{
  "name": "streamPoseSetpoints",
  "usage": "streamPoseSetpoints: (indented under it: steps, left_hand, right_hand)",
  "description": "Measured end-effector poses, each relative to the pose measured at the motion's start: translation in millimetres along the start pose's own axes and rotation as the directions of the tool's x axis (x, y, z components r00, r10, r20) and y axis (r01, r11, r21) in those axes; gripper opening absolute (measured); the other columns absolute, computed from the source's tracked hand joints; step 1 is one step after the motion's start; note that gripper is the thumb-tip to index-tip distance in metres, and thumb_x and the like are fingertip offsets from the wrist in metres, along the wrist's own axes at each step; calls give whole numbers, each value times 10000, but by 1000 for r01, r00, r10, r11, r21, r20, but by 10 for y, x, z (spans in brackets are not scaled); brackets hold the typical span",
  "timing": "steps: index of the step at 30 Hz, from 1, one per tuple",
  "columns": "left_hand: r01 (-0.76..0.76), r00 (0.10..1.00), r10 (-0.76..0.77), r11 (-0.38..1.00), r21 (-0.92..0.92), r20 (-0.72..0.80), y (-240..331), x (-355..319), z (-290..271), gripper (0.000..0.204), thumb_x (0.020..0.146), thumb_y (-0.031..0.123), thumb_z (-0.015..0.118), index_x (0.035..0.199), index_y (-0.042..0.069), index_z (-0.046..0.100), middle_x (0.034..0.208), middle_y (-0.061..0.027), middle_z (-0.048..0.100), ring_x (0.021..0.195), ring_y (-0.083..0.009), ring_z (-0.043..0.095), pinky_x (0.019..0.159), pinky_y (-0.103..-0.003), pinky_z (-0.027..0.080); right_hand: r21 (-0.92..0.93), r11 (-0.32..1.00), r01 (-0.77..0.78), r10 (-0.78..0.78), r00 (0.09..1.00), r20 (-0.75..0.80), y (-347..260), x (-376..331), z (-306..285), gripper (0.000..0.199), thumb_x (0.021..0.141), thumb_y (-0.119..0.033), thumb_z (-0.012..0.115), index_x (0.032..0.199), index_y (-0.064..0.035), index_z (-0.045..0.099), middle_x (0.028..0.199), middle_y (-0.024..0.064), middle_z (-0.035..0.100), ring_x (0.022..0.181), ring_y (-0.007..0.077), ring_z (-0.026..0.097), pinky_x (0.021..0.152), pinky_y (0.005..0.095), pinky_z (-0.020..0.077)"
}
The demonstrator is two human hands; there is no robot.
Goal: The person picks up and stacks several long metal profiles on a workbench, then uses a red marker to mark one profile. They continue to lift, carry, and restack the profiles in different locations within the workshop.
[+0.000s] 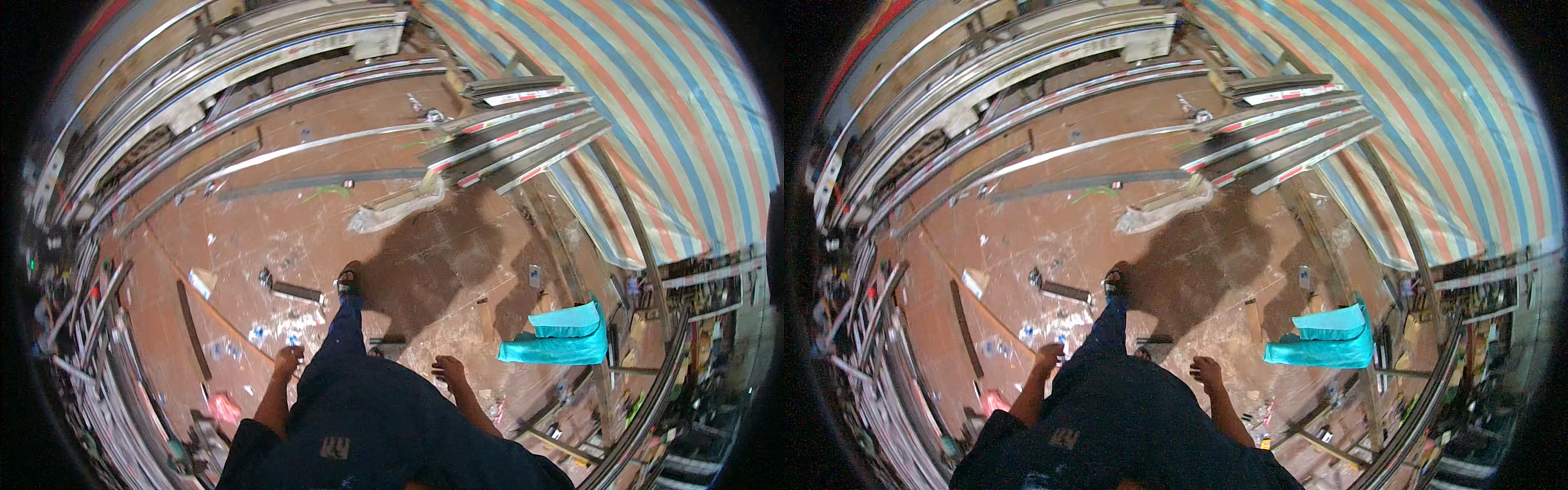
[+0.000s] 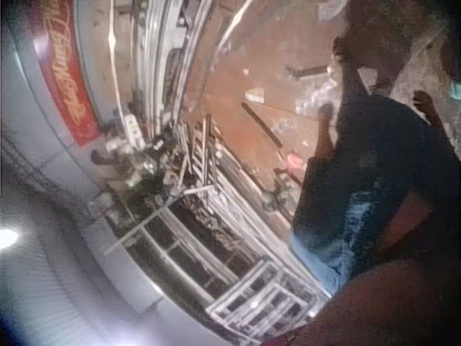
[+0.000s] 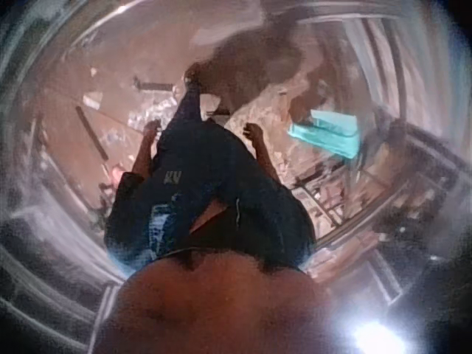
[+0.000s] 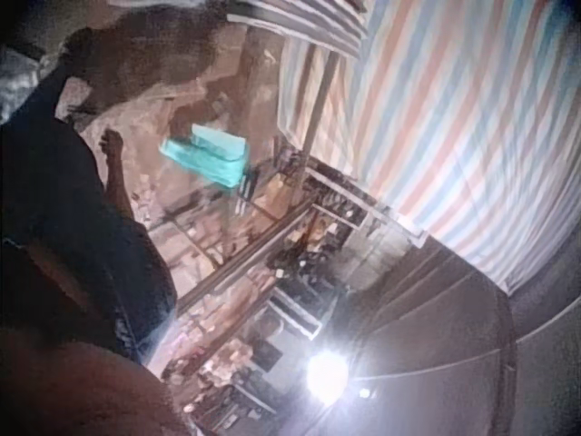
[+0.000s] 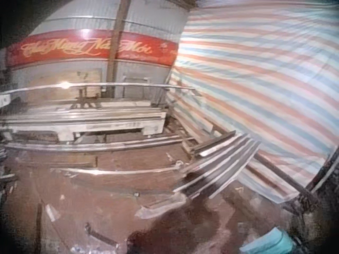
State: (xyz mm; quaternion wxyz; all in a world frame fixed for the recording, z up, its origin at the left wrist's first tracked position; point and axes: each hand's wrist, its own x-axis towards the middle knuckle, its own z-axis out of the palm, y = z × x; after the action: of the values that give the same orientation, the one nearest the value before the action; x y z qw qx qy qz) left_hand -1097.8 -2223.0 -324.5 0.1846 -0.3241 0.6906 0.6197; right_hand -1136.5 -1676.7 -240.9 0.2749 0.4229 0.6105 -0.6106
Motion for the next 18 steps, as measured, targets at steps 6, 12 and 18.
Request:
streamPoseSetpoints:
  steps: [6, 12, 18]
  left_hand:
    - [-414, 888, 97, 596, 688, 450, 315, 1171, -187, 368, 1025, 403, 591, 1165, 120, 782, 1154, -157, 780, 1022, -320, 758, 863, -429, 600]
    - [-2, 977, -81, 921, 390, 196, 2593, 2109, -286, 301, 1027, 260, 604, 1197, 53, 740, 993, -135, 749, 788, -218, 755, 617, -432, 593]
    - [-123, 976, 43, 919, 374, 215, 4907, 2919, 216, 451, 1011, 371, 697, 1319, 42, 690, 1055, -111, 762, 950, -182, 739, 808, -359, 576]
  right_hand:
    - [-75, 950, 304, -307, 859, -409, -334, 677, -206, 359, 978, -320, 754, 1143, -3, 718, 1052, 130, 766, 811, 216, 732, 724, 388, 574]
    - [-563, 699, 441, -701, 267, -661, -3252, 516, 92, 485, 1002, -336, 721, 1281, 48, 623, 1193, 278, 636, 1158, 452, 590, 999, 522, 466]
    - [-636, 625, 452, -775, 262, -576, -5456, 221, 661, 820, 882, -557, 810, 1510, -101, 544, 1578, 282, 448, 1467, 468, 423, 1192, 545, 368]
